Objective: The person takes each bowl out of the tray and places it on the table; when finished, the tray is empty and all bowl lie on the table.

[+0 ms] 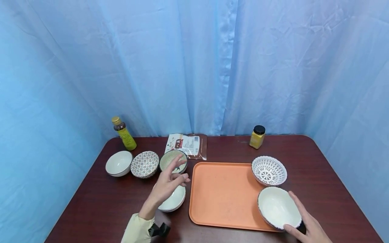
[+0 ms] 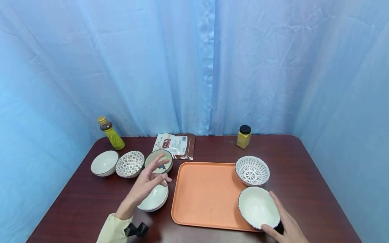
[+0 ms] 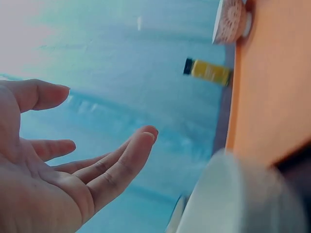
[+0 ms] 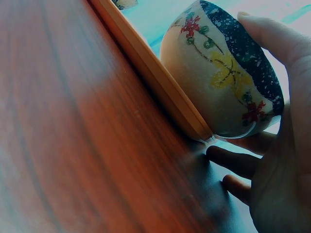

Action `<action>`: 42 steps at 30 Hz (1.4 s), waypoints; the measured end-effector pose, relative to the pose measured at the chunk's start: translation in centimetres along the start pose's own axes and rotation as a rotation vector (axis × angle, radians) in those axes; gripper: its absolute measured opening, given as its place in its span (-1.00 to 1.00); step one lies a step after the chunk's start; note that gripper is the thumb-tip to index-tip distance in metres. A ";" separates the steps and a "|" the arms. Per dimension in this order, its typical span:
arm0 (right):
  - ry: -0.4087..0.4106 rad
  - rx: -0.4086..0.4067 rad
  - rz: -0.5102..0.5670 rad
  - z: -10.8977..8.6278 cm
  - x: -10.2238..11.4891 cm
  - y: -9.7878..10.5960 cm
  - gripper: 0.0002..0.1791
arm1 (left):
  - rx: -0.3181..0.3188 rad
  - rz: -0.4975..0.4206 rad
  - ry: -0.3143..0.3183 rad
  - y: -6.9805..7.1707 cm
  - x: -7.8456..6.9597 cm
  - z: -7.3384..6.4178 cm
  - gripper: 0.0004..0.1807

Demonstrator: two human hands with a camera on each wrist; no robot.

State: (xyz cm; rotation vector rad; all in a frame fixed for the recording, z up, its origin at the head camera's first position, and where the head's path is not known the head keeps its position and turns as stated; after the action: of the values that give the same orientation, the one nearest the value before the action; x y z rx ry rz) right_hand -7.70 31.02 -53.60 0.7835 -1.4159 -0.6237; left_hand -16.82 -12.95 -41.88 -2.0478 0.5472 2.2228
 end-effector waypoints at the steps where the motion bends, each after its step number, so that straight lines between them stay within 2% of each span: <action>1: 0.002 -0.002 0.000 0.0 0.0 0.0 0.12 | 0.016 -0.005 0.001 -0.6 0.1 0.3 -0.21; 10: 0.036 -0.029 -0.016 0.0 0.2 -0.1 0.12 | 0.129 -0.056 -0.012 -5.3 0.6 3.1 -0.24; 18: 0.061 -0.058 -0.052 0.0 0.4 0.0 0.12 | 0.197 -0.082 0.046 -9.2 1.5 5.1 -0.28; 29: 0.008 -0.009 -0.009 0.0 -0.1 -0.1 0.12 | 0.237 -0.151 0.161 -14.2 3.4 8.2 -0.29; 34: 0.023 -0.031 -0.012 -0.1 0.0 0.0 0.12 | 0.248 -0.170 0.214 -16.2 4.1 9.4 -0.31; 42: 0.007 -0.018 -0.006 -0.1 -0.1 0.0 0.12 | 0.272 -0.230 0.238 -18.9 5.4 11.2 -0.29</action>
State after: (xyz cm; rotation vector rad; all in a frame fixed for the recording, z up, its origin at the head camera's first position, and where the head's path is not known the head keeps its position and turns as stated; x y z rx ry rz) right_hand -7.62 31.15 -53.65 0.7753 -1.4001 -0.6373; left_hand -22.65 7.06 -50.63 -2.1185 0.5626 1.6900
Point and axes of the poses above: each hand's wrist, its own z-axis towards the middle knuckle, its own y-axis out of the back of the hand, x = y × z, the point moved 2 cm from there along z, towards the middle knuckle, and after that the axes turned 3 degrees about y, right-handed, at the moved point
